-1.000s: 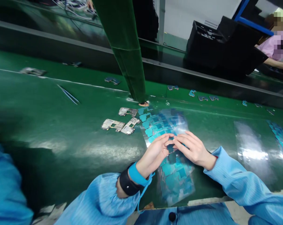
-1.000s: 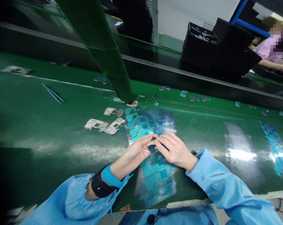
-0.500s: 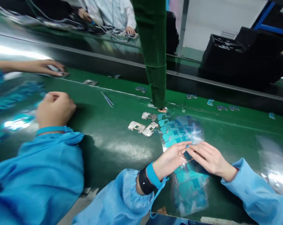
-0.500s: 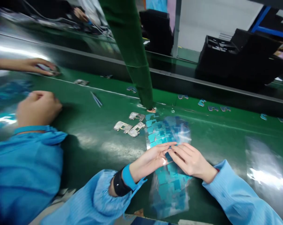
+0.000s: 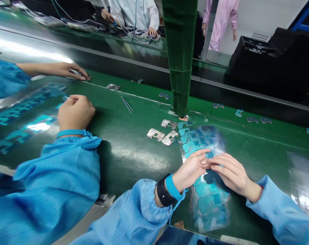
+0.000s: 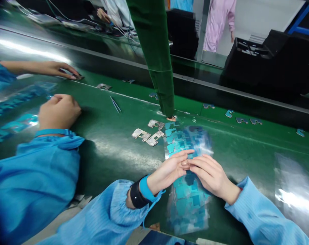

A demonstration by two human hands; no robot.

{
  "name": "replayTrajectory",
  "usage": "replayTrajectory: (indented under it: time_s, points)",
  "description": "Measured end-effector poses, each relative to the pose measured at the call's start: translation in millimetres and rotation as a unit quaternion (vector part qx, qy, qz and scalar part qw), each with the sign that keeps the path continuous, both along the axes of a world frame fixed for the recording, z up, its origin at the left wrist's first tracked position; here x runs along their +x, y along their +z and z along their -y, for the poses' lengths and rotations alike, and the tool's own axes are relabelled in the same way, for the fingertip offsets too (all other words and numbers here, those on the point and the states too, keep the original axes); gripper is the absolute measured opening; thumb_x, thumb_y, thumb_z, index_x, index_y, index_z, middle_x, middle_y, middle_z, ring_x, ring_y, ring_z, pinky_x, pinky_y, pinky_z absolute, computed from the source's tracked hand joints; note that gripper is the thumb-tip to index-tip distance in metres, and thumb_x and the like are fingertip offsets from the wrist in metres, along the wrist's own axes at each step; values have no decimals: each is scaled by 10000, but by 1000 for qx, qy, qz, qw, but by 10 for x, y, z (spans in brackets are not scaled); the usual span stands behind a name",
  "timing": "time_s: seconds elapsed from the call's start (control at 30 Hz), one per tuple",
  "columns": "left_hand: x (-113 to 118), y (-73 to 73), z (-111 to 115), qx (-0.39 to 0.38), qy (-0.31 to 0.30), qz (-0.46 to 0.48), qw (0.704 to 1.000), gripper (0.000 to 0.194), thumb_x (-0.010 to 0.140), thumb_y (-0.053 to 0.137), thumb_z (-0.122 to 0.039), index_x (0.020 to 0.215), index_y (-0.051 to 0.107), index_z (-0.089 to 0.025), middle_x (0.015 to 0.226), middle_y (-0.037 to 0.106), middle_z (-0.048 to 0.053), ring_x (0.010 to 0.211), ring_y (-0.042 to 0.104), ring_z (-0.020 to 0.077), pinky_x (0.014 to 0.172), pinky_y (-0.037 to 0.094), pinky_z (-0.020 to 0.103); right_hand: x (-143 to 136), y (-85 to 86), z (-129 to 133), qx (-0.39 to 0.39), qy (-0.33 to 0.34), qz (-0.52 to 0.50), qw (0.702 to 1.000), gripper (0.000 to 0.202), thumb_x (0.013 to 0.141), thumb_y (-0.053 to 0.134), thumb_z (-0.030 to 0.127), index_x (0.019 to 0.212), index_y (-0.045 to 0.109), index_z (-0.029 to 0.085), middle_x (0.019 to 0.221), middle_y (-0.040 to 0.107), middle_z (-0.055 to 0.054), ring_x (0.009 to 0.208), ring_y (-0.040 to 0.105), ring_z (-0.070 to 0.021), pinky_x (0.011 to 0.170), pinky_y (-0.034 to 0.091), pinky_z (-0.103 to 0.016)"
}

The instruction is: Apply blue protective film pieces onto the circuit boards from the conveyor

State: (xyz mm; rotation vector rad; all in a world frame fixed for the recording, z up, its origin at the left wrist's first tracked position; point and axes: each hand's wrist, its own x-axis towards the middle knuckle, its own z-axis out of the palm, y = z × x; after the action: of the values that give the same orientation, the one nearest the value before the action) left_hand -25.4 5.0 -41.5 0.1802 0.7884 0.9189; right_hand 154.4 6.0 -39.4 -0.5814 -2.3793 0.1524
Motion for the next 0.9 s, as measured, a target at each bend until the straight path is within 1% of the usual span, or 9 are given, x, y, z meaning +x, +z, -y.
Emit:
replayTrajectory:
  time_s: [0.13, 0.3, 0.43, 0.5, 0.53, 0.6, 0.67, 0.77, 0.9]
  points:
    - [27, 42, 41, 30, 19, -45, 998, 164, 876, 571, -152, 1037, 598, -145, 677, 693, 38, 639, 672, 153, 701, 519, 285, -116, 218, 124, -189, -51, -103, 975, 116, 856, 589, 90, 910, 645, 176, 1021, 703, -108, 984, 656, -190, 906, 522, -393]
    - [77, 23, 48, 62, 16, -101, 993, 380, 895, 570, -214, 1252, 449, -172, 688, 732, 36, 753, 723, 196, 755, 532, 309, -116, 613, 131, -469, -139, -254, 835, 107, 841, 647, 268, 809, 629, 168, 845, 666, -48, 765, 648, -135, 704, 543, -269]
    - [8, 30, 75, 117, -32, -206, 971, 833, 823, 667, -214, 1481, 157, -195, 681, 726, 3, 688, 726, 225, 675, 543, 321, -86, 749, 40, -560, -151, -282, 764, 214, 780, 706, 349, 799, 628, 151, 708, 620, 3, 619, 588, -93, 627, 504, -237]
    - [-81, 94, 108, 186, -67, -328, 924, 938, 780, 711, -237, 1508, 121, -181, 599, 698, -15, 594, 703, 237, 575, 501, 288, -91, 752, 11, -570, -148, -269, 762, 218, 768, 712, 350, 785, 633, 148, 705, 617, 4, 615, 571, -88, 614, 486, -230]
    - [-126, 141, 127, 222, -67, -399, 887, 891, 764, 721, -250, 1494, 215, -176, 530, 660, -33, 537, 675, 232, 532, 460, 269, -98, 741, 3, -570, -143, -259, 767, 208, 769, 710, 342, 783, 638, 147, 716, 623, 0, 620, 569, -87, 613, 480, -227]
    - [-195, 246, 160, 276, -40, -519, 808, 592, 745, 721, -252, 1306, 544, -191, 448, 590, -41, 453, 600, 210, 491, 373, 257, -112, 707, -5, -561, -132, -237, 782, 182, 777, 698, 321, 788, 649, 146, 734, 640, -7, 642, 577, -91, 627, 479, -229]
    - [-224, 333, 177, 317, -28, -574, 755, 269, 758, 689, -247, 1025, 705, -219, 474, 607, -14, 456, 574, 198, 497, 338, 261, -127, 668, -14, -548, -126, -219, 798, 165, 782, 687, 309, 791, 657, 146, 748, 660, -15, 668, 594, -102, 653, 489, -240]
    - [-211, 388, 184, 393, -62, -527, 751, 113, 822, 607, -254, 879, 704, -244, 521, 636, -6, 485, 576, 184, 514, 346, 254, -150, 622, -30, -532, -126, -200, 813, 158, 784, 678, 304, 787, 667, 146, 760, 680, -25, 695, 617, -120, 681, 503, -258]
    - [-177, 385, 233, 428, -86, -468, 769, 206, 896, 488, -260, 759, 640, -233, 492, 573, -20, 459, 533, 152, 528, 362, 248, -190, 580, -10, -506, -123, -187, 833, 171, 789, 674, 312, 763, 680, 143, 744, 693, -29, 711, 632, -135, 695, 512, -262]
